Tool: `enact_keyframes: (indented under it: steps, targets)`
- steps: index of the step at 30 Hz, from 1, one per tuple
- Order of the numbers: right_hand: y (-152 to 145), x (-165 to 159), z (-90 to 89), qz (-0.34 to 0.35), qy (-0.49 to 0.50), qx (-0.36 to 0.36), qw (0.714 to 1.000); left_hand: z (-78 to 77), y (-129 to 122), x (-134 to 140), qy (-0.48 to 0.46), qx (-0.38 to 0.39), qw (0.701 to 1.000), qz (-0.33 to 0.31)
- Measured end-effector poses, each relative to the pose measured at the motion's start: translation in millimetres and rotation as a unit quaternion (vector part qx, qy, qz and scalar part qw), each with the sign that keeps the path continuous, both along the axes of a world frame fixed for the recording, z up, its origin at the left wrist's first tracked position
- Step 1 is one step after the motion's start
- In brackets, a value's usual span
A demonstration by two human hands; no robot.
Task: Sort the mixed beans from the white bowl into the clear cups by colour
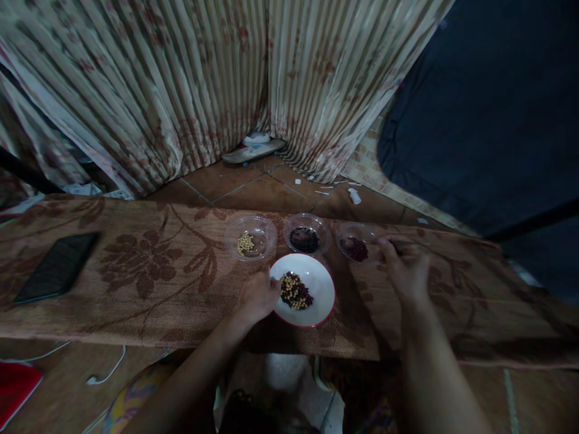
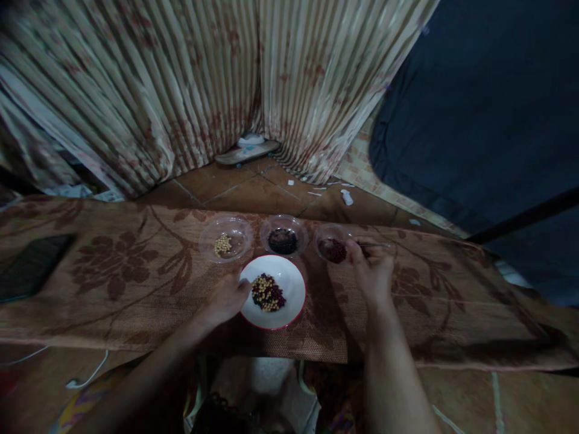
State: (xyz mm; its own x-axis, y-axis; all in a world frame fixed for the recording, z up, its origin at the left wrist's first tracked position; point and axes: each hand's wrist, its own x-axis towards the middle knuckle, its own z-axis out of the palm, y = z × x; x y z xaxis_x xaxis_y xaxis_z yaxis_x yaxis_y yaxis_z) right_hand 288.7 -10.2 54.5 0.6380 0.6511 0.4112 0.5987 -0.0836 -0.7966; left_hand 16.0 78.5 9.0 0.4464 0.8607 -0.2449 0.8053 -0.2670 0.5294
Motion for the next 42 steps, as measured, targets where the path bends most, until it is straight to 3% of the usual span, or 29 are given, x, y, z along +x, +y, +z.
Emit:
enact_keyframes:
  steps: [3,7,11,17,35,39,42]
  targets:
    - [3,-23,4.3,0.118,0.044,-0.048,0.991,4.0,-1,0,-0.001,-0.003,1.0,-0.003]
    - [5,-50,4.2,0.286,0.101,-0.135,0.943,5.6,-2,0,-0.005,0.001,1.0,-0.006]
    - [8,-62,-4.3,0.339,0.113,-0.184,0.916,2.9,-3,0,-0.003,-0.005,1.0,-0.003]
    - [10,-65,-11.2,0.341,0.073,-0.228,0.909,-1.8,-2,-1,-0.013,0.007,1.0,-0.019]
    - [10,-67,-11.4,0.34,0.067,-0.22,0.912,-7.0,-1,-2,-0.023,0.004,1.0,-0.012]
    - [10,-56,-8.6,0.314,0.098,-0.163,0.93,-3.7,-2,-2,-0.01,0.003,1.0,-0.008]
    - [5,-39,2.7,0.229,0.084,-0.102,0.964,1.2,-2,-1,-0.014,-0.006,1.0,-0.009]
